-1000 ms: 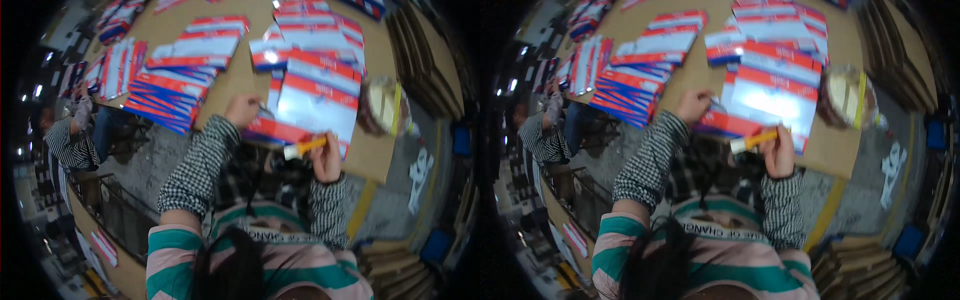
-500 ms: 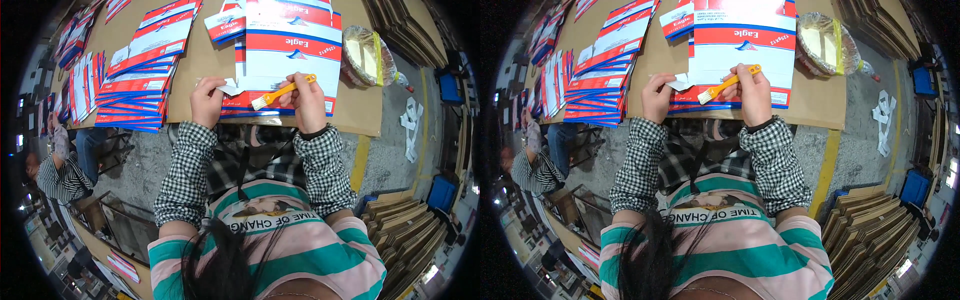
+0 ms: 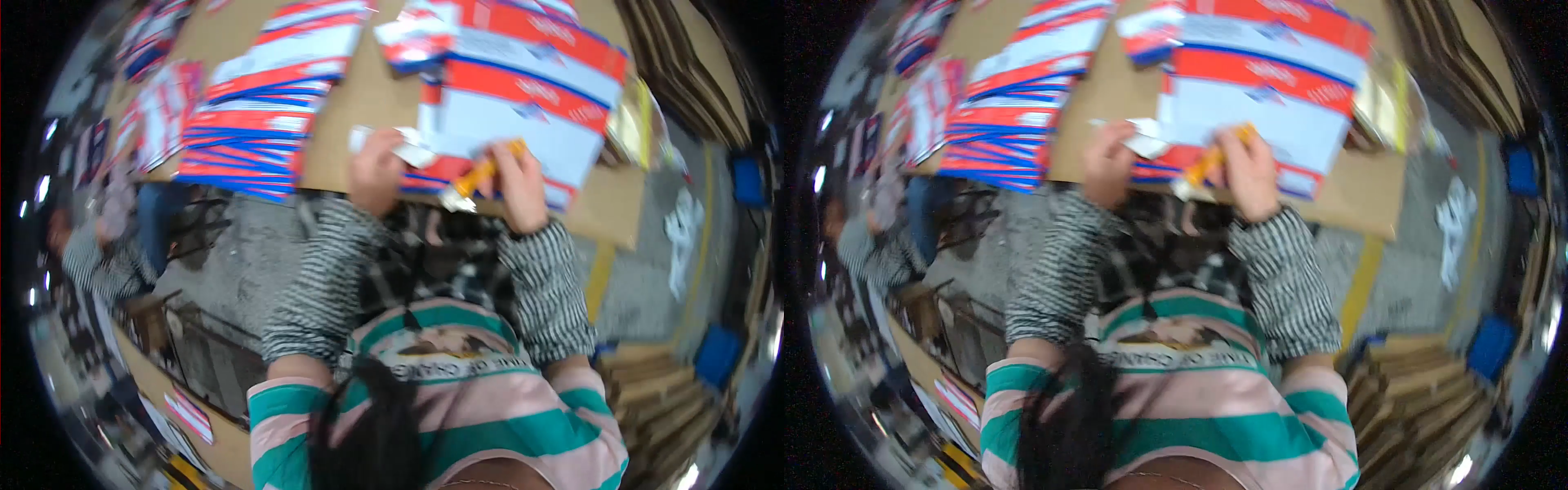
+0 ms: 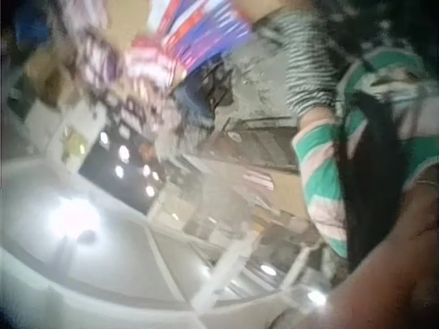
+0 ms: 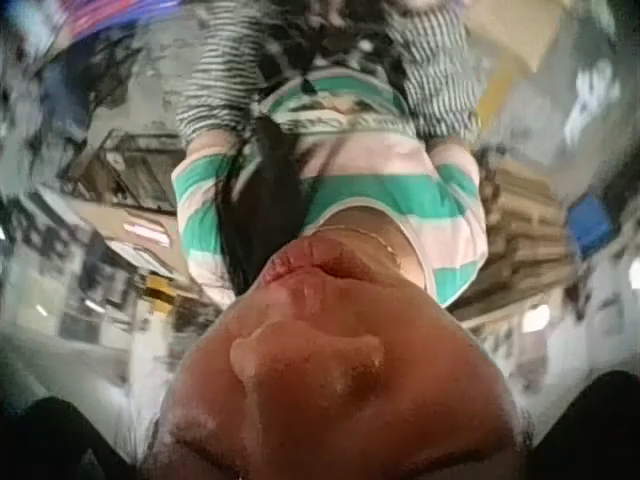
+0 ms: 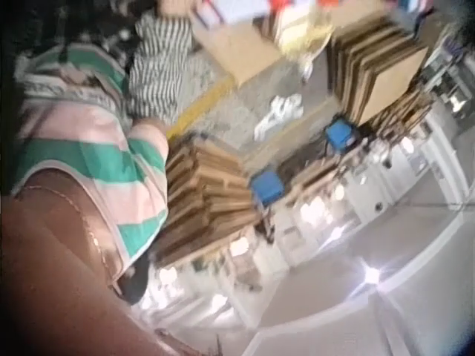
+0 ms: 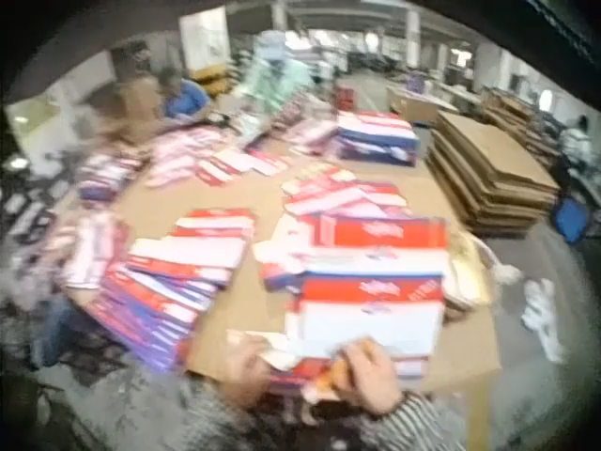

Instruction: Applying glue to cardboard box flaps with a brush and folding them to assemble the boxes.

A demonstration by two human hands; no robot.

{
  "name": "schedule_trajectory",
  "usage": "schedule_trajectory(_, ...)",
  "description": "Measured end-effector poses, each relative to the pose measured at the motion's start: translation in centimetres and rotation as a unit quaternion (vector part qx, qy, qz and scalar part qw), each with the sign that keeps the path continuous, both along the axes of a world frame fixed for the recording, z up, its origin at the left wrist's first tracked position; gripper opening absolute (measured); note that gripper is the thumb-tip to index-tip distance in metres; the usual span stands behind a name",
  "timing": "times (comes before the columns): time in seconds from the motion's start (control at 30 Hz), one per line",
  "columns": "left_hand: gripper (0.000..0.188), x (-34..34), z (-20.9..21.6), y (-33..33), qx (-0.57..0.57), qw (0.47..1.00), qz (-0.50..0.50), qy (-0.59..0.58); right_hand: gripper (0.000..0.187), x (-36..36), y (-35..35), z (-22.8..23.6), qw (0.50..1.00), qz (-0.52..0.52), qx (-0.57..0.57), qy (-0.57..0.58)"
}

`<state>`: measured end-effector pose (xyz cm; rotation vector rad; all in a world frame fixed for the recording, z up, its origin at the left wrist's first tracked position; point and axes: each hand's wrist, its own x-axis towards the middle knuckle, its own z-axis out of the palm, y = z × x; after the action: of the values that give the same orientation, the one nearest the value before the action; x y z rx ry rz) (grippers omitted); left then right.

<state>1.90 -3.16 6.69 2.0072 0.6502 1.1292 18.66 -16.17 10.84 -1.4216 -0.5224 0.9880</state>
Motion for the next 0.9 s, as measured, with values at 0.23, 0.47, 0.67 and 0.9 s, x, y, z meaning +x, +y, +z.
schedule_trajectory(0.23, 0.017, 1.4, -0.5, 1.1, -0.071, 0.996, 0.036, 0.049, 0.020, -1.5, 0.2, 0.4, 0.993, -0.022, -0.033, 0.114)
schedule_trajectory(0.47, 0.010, 2.3, -1.8, 1.6, -0.101, 0.992, 0.073, 0.022, 0.028, -1.8, 0.3, -1.7, 0.987, 0.061, -0.088, 0.117)
schedule_trajectory(0.67, 0.010, 2.3, -2.3, 1.5, -0.104, 0.992, 0.073, -0.008, 0.028, -1.5, 1.4, -2.5, 0.977, 0.059, -0.104, 0.175)
schedule_trajectory(0.9, 0.012, 2.2, -2.3, 1.5, -0.112, 0.989, 0.094, 0.009, 0.029, -2.5, 2.6, -0.8, 0.976, 0.080, -0.115, 0.165)
